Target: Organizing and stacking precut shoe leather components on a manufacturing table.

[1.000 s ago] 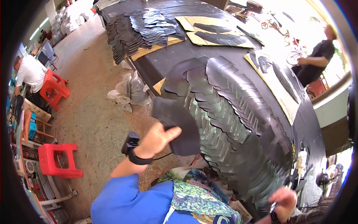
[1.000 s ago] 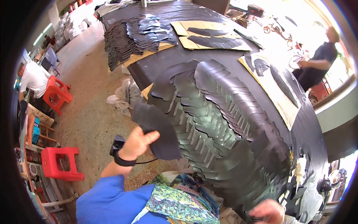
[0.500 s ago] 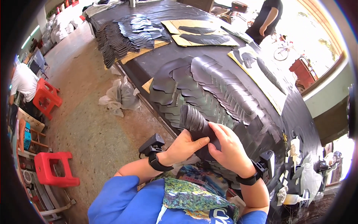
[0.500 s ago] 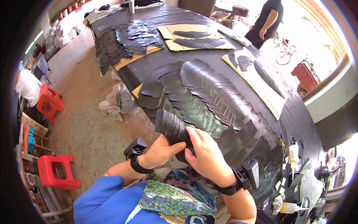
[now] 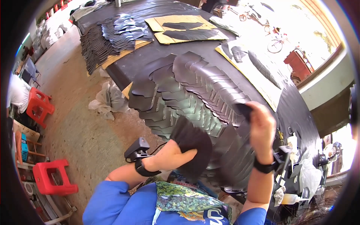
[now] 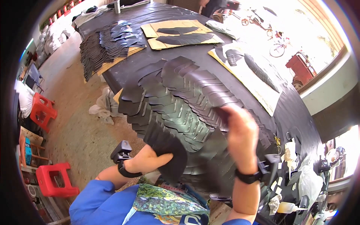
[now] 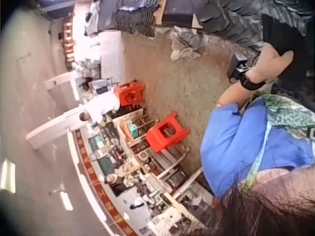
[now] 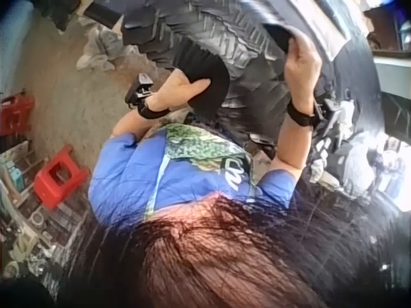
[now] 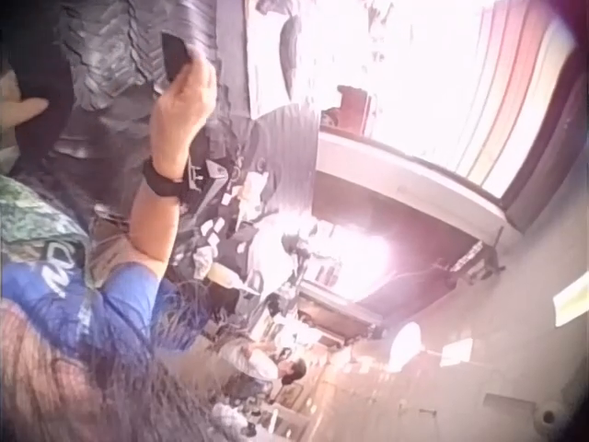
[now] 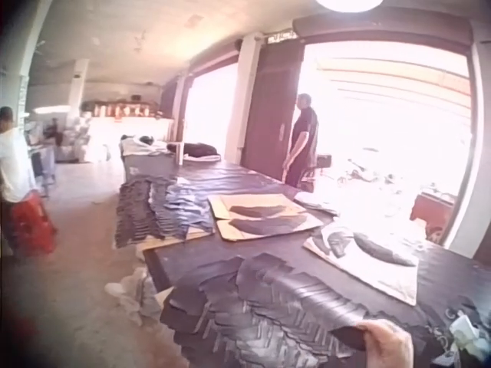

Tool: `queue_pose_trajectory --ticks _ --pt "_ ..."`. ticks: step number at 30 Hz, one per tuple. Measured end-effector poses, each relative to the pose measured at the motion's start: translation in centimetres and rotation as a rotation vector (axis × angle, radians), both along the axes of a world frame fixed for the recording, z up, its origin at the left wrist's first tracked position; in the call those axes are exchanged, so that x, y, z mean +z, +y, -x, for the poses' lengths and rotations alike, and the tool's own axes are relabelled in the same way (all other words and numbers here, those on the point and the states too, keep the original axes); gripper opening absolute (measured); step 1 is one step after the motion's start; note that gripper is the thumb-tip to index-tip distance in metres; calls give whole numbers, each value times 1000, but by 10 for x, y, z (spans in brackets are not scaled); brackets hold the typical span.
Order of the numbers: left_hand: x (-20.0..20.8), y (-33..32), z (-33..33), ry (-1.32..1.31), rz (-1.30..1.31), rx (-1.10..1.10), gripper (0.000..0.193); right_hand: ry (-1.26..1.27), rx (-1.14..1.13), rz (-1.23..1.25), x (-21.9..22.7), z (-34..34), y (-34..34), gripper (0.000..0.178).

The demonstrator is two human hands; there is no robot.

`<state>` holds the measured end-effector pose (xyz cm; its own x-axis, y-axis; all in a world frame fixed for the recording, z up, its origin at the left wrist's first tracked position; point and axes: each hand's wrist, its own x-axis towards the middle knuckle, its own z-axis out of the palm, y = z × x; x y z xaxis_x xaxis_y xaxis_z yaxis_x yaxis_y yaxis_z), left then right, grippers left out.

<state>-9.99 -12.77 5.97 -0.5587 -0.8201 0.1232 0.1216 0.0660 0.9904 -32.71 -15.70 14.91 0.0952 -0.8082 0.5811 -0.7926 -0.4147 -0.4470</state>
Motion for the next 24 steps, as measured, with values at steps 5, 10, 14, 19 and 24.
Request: queue_pose_trajectory --ticks 5,10,14,19,24 --pt "1 1 -5 -33 -30 -96 26 -98 3 -394 -14 84 -35 14" --pt "-4 -12 0 -10 -98 -107 26 -97 125 -747 -68 97 -73 14" --pt "-9 -19 1 -84 -97 -98 26 -151 127 -893 -84 100 -91 13" --pt "-5 -25 4 -273 249 -72 23 -77 216 -974 -92 103 -101 20" --pt "-9 -27 5 -148 -121 -170 20 -37 249 -1005 -92 109 -101 22"
